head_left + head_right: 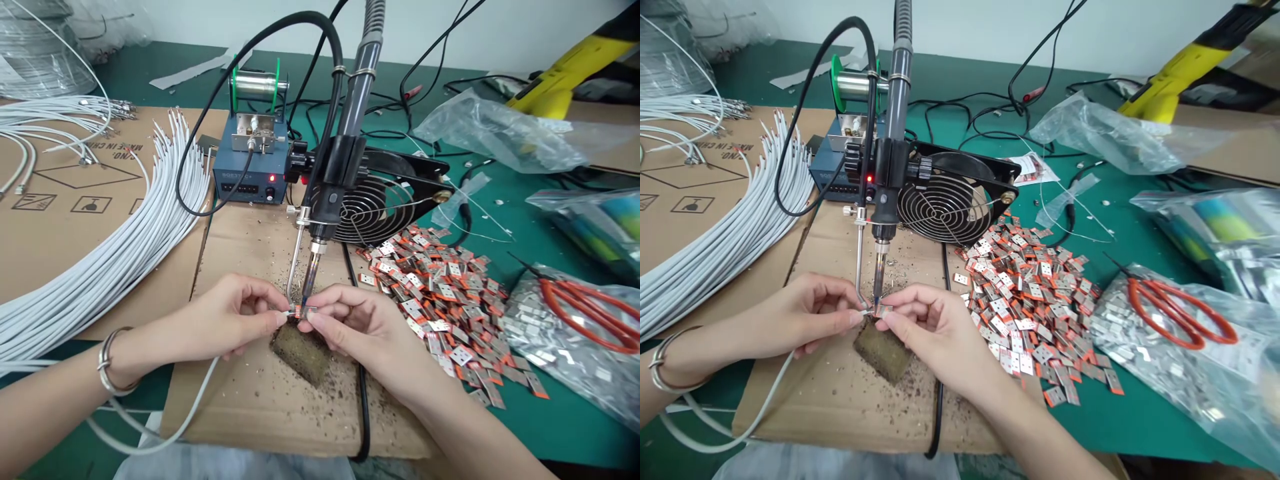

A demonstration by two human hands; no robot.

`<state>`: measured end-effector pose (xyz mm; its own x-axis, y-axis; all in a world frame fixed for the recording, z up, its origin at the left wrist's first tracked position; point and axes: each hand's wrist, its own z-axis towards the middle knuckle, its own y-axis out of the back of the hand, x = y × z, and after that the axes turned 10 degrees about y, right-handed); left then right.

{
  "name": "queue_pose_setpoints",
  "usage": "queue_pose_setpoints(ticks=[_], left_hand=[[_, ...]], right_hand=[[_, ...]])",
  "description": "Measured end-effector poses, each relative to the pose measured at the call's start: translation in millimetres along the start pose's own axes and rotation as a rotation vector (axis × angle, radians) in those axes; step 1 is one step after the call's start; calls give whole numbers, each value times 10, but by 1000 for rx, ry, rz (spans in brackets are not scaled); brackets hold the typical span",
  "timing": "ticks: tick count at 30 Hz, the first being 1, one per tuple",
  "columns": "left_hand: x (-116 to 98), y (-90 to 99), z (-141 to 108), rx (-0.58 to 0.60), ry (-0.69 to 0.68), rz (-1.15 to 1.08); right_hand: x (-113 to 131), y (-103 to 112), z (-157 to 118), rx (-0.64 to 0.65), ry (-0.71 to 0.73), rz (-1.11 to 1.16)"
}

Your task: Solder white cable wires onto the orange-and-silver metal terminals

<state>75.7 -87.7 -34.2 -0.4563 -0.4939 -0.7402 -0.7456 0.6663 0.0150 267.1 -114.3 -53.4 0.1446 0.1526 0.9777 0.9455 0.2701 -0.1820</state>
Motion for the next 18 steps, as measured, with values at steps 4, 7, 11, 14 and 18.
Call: queue_pose_setpoints(ticks=[4, 7, 11, 14, 18], left_hand=[[20, 12, -4, 8, -15, 11], [31, 13, -7, 14, -21, 4], [27, 2, 3, 2, -11, 12], [19, -14, 21, -57, -69, 55], [13, -35, 38, -120, -129, 102]], right_hand=[[1, -2, -1, 2, 3, -18], [-4, 0, 2, 7, 17, -35], [-13, 8, 3, 12, 29, -50], [-12, 17, -2, 22, 30, -38], [-3, 20, -8, 25, 22, -35]])
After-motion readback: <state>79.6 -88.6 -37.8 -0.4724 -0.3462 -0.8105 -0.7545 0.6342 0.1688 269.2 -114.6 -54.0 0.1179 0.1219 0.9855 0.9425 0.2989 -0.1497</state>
